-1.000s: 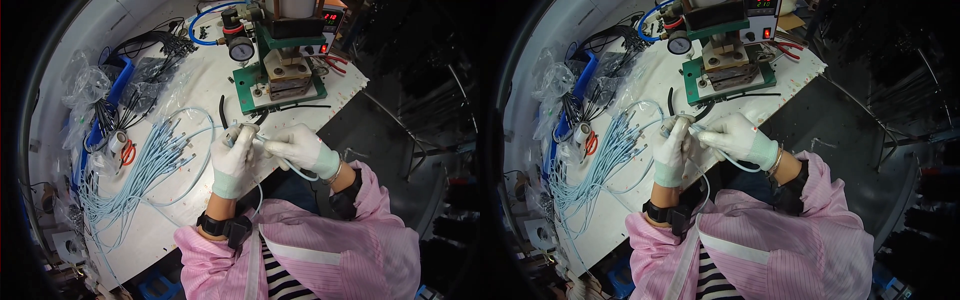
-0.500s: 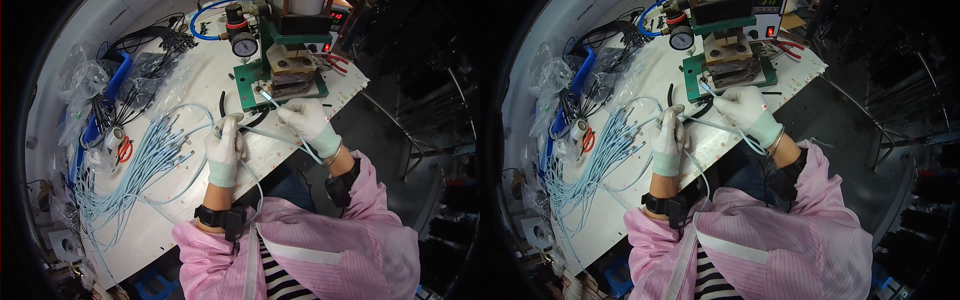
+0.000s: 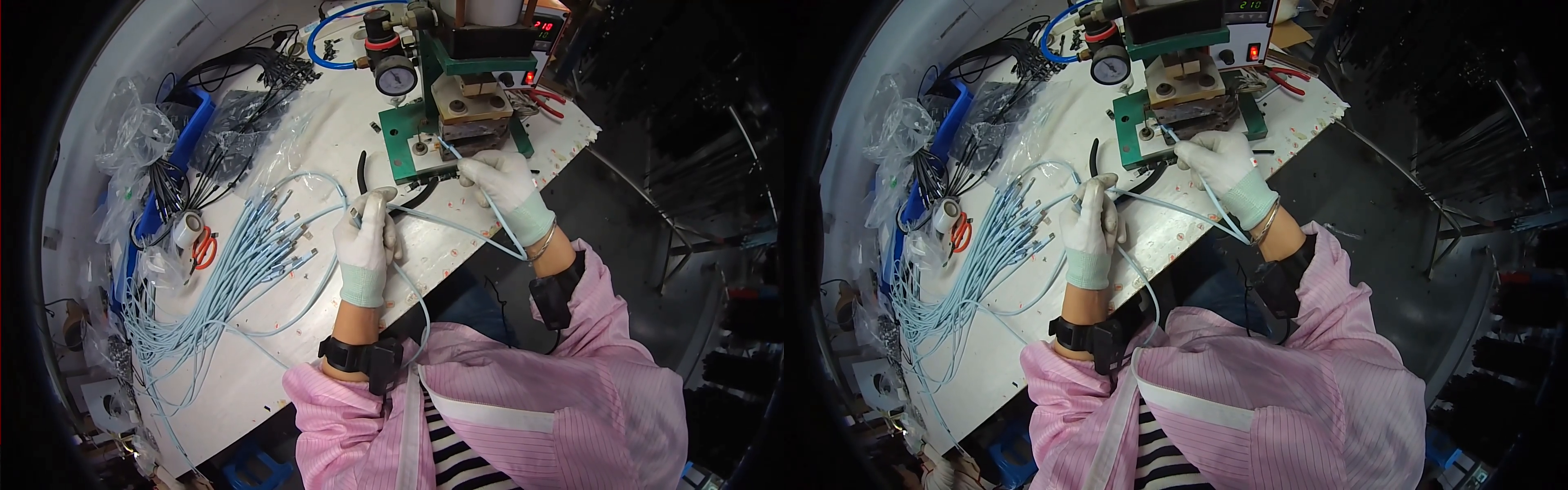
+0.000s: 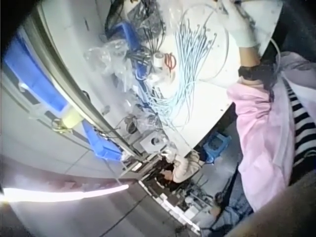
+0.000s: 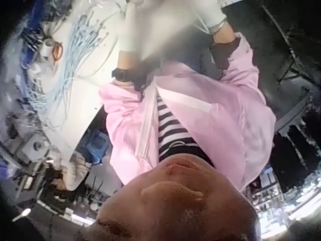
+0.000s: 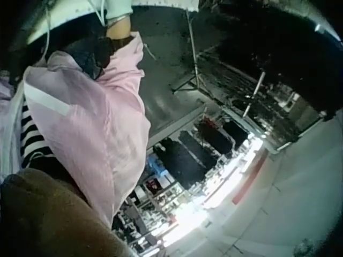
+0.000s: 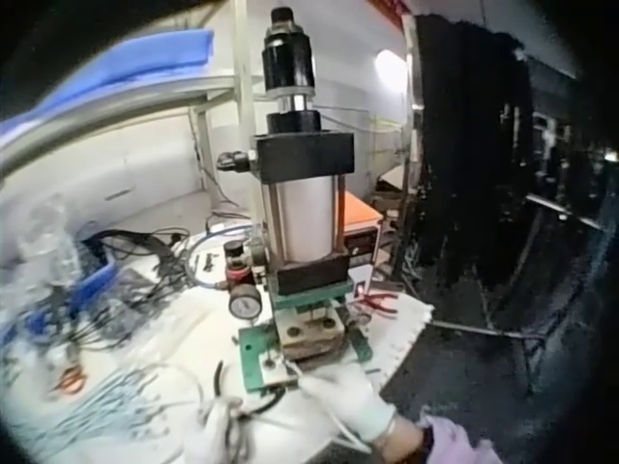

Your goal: Assembling and processing electronic cables at a manufacturing station.

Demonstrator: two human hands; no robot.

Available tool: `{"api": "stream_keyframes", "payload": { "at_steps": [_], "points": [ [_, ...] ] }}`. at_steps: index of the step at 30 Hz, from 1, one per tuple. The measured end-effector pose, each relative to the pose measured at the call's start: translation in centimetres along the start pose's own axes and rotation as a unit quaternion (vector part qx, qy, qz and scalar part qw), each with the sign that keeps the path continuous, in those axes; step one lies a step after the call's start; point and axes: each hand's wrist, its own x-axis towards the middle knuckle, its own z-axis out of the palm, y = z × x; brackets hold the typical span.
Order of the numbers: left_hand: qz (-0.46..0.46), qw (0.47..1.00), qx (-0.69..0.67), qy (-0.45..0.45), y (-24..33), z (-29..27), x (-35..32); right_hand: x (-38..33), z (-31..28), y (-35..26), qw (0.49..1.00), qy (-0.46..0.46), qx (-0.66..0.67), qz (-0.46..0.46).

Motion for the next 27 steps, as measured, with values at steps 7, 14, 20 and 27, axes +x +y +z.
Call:
{"api": "stream_keyframes", "payload": {
  "at_steps": [7,14,20,27],
  "points": [
    [-0.002,1.0,0.018,-0.007,-0.1,0.1,0.2,-0.1,-0.2,0.5,0.999,-0.03,0.012,0.011],
    [0.006,1.0,0.025,-0.005,0.0,0.1,0.0,-0.6,0.7,1.0,0.998,-0.046,0.027,0.023],
    [0.005,1.0,0.028,-0.007,-0.1,0.1,0.0,-1.0,0.8,0.4,0.994,-0.047,0.095,0.042],
    [0.004,0.999,0.043,-0.006,-0.1,0.2,0.1,-0.6,0.9,0.9,0.987,-0.03,0.146,0.055]
  ]
}}
